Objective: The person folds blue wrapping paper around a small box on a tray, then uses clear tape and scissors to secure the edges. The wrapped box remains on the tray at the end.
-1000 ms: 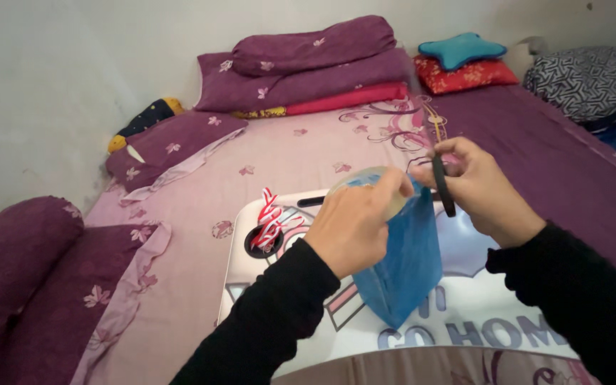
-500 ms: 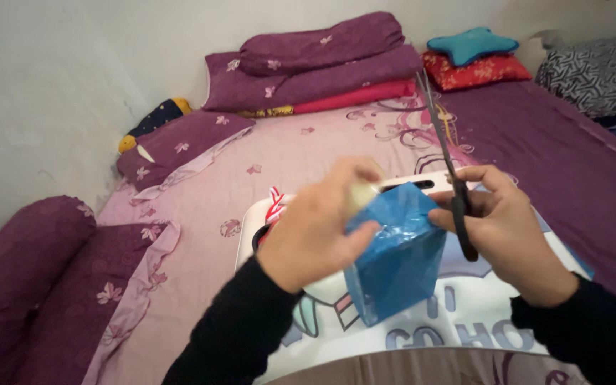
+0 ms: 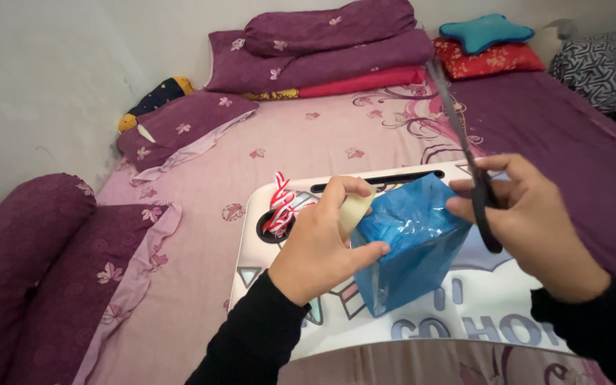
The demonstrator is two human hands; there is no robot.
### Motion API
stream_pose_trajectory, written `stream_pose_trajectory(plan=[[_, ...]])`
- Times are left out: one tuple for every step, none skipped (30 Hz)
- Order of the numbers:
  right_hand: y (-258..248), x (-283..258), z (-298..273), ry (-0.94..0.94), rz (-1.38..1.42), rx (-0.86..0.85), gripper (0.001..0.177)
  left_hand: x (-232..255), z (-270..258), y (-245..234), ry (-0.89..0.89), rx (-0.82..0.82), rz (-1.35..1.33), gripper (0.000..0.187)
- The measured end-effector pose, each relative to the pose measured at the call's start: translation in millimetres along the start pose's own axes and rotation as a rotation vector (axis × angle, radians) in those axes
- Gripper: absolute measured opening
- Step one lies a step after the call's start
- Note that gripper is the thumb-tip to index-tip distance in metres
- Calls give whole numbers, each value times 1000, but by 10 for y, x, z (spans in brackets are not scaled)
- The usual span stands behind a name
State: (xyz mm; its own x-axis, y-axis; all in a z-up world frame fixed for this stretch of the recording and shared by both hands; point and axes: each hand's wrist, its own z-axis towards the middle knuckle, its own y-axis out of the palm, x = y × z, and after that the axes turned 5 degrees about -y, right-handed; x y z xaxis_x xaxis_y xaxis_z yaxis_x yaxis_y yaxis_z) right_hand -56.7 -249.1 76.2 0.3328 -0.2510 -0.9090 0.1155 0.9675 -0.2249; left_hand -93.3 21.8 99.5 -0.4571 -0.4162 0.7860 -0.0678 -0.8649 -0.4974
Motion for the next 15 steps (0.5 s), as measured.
stream_pose_trajectory(plan=[[-15,10,19,-18,-22,17,56,-6,-11,11,-9,7,-15,63],[-20,26,36,-35,-28,13,55,-7,-25,23,-3,21,-14,61],[-20,48,60,-56,-34,11,54,-4,-39,36,5,35,-13,59],[-19,75,78,-76,-39,8,53,4,-57,52,13,49,-12,57],[-12,107,84,-3,-12,-8,52,15,-78,68,25,76,-19,55],[-3,143,87,70,16,-24,51,29,-102,88,38,103,-25,53],[1,180,93,141,43,-40,50,43,-123,110,51,130,-33,51],[-1,215,100,158,78,-35,49,60,-148,140,-2,180,-28,51],[-13,248,97,175,113,-27,47,79,-176,180,-55,228,-23,51],[-26,279,90,192,148,-18,46,90,-192,211,-108,275,-18,51],[-36,305,77,196,173,-20,47,89,-200,230,-240,298,-22,52],[-45,325,62,199,198,-22,47,79,-207,249,-373,320,-26,54],[-53,339,38,205,224,-25,47,57,-220,270,-510,341,-28,55],[-53,345,8,211,229,-13,47,16,-208,275,-397,373,-43,54],[-41,341,-19,215,234,-2,47,-43,-170,260,-283,406,-57,52]])
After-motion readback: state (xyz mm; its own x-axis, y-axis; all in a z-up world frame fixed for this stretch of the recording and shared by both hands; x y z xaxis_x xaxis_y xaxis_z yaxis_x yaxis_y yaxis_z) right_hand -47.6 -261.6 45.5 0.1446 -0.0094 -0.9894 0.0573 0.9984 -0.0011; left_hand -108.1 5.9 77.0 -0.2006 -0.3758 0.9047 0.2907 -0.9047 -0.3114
